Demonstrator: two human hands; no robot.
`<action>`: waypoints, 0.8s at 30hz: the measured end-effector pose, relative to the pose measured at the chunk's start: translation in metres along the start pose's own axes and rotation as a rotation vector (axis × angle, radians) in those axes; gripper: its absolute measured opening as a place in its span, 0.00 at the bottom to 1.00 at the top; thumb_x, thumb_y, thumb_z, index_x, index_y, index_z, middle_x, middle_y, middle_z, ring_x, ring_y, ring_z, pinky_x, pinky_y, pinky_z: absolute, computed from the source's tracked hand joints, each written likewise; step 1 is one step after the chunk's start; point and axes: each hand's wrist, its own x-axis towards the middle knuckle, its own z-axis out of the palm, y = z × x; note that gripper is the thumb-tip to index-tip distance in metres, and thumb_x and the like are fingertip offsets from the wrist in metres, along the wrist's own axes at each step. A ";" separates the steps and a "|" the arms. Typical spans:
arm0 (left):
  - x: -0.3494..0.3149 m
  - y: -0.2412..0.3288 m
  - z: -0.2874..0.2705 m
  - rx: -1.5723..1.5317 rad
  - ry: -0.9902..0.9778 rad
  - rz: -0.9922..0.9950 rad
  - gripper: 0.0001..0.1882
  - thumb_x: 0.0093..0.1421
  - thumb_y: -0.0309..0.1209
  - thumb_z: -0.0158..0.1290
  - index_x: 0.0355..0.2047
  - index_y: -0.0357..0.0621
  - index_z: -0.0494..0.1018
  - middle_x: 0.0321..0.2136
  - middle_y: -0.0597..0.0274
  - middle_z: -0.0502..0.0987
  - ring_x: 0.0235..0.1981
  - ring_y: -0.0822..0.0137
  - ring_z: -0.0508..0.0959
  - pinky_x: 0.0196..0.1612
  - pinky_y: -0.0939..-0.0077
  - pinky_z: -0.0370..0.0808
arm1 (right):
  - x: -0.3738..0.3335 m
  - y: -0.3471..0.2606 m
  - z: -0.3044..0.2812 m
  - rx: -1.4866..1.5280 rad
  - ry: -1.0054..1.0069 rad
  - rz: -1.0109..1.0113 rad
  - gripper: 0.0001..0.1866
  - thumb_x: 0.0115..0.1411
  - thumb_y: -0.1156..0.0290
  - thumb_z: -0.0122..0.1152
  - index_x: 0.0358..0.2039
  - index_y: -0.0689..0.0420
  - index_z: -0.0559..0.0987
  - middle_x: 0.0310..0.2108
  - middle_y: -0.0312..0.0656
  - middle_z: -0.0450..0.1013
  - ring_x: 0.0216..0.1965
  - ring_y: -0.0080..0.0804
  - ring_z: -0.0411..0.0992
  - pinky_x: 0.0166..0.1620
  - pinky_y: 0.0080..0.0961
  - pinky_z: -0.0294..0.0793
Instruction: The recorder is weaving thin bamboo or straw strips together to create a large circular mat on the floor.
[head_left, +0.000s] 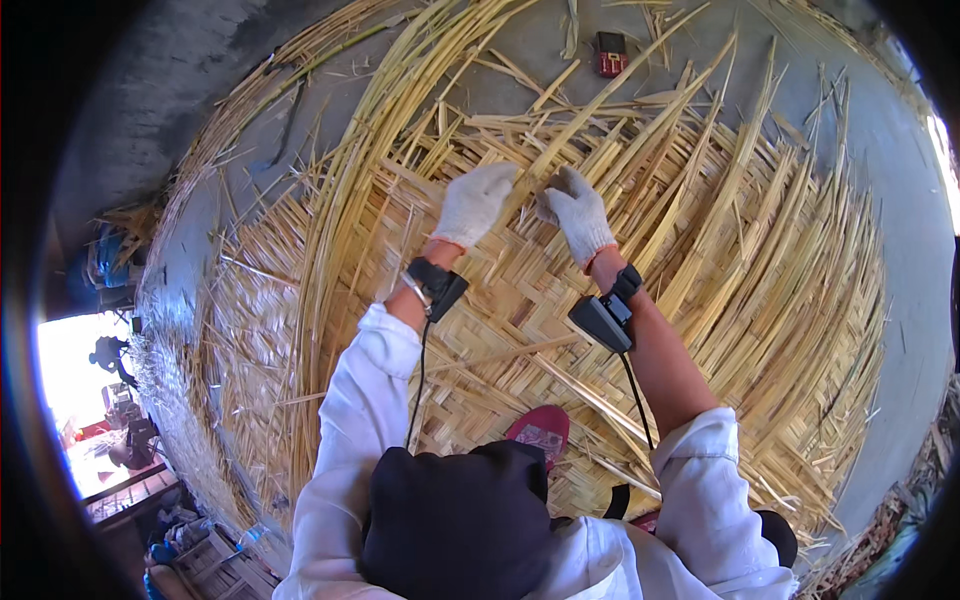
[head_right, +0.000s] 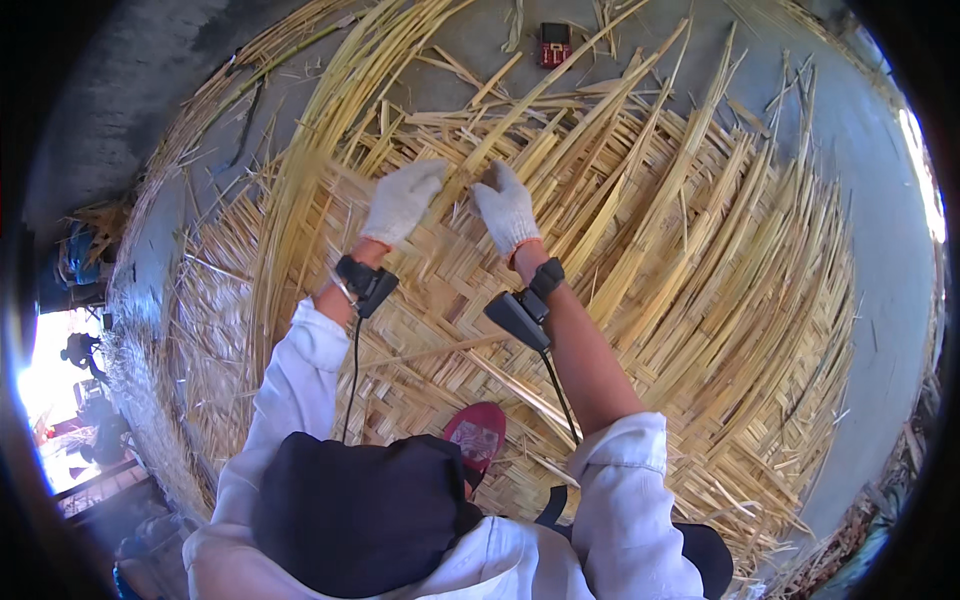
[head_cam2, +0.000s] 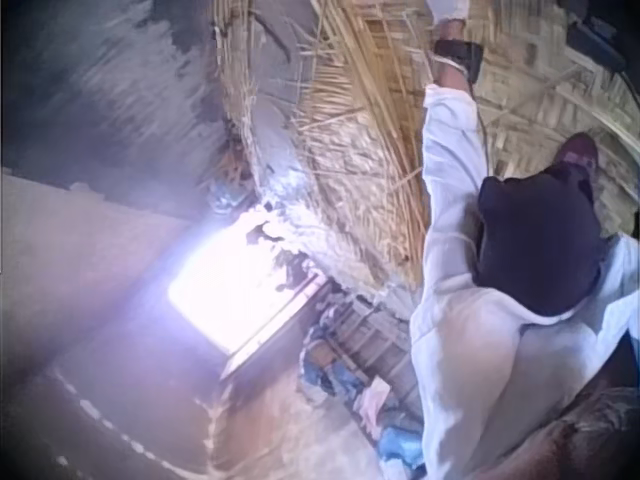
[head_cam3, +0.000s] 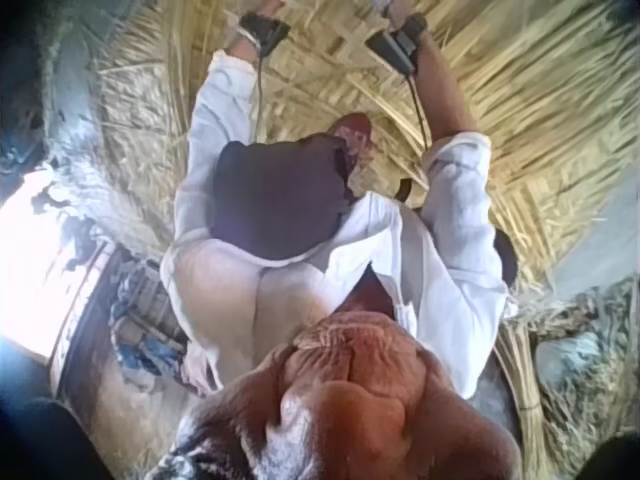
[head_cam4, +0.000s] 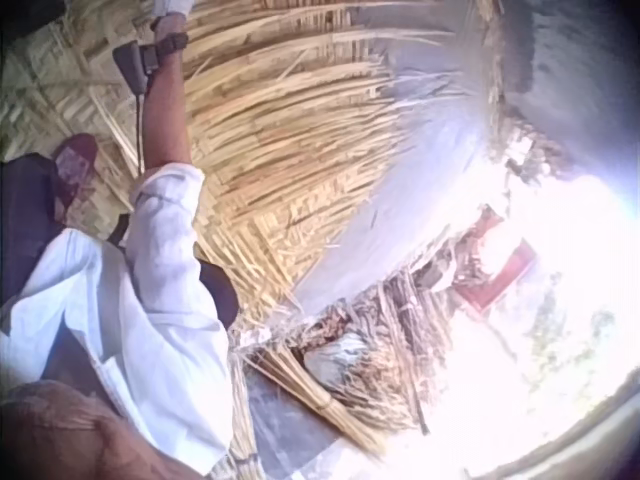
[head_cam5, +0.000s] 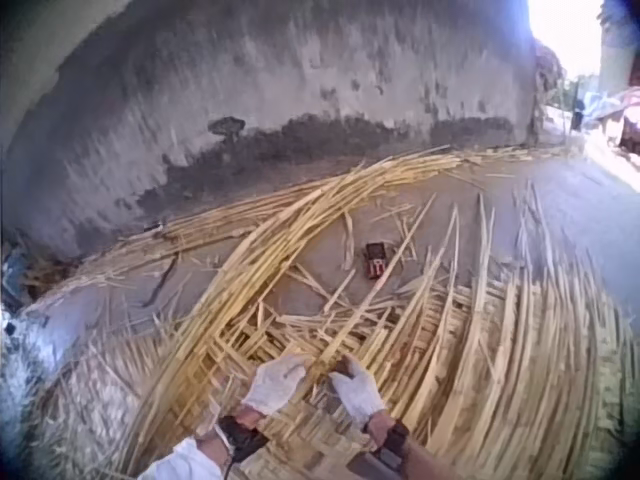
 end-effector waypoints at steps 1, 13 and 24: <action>0.005 0.003 0.006 0.158 -0.012 0.167 0.17 0.56 0.35 0.48 0.42 0.39 0.74 0.41 0.49 0.76 0.44 0.53 0.75 0.49 0.66 0.70 | 0.002 -0.002 -0.002 0.001 0.001 -0.010 0.28 0.56 0.74 0.50 0.58 0.67 0.59 0.49 0.45 0.68 0.42 0.29 0.71 0.40 0.22 0.72; 0.028 0.009 0.017 0.311 -0.217 0.062 0.16 0.52 0.36 0.50 0.39 0.44 0.75 0.36 0.50 0.76 0.40 0.52 0.75 0.44 0.64 0.70 | 0.008 -0.019 -0.023 -0.007 -0.138 0.013 0.27 0.57 0.70 0.55 0.56 0.65 0.63 0.46 0.43 0.70 0.41 0.27 0.72 0.40 0.22 0.74; 0.025 -0.006 0.005 -0.186 -0.345 -0.109 0.17 0.53 0.34 0.54 0.40 0.36 0.75 0.32 0.56 0.79 0.32 0.66 0.77 0.39 0.76 0.71 | -0.062 -0.187 -0.173 -1.115 -0.353 0.420 0.22 0.55 0.57 0.60 0.43 0.61 0.76 0.28 0.42 0.77 0.26 0.28 0.75 0.29 0.20 0.76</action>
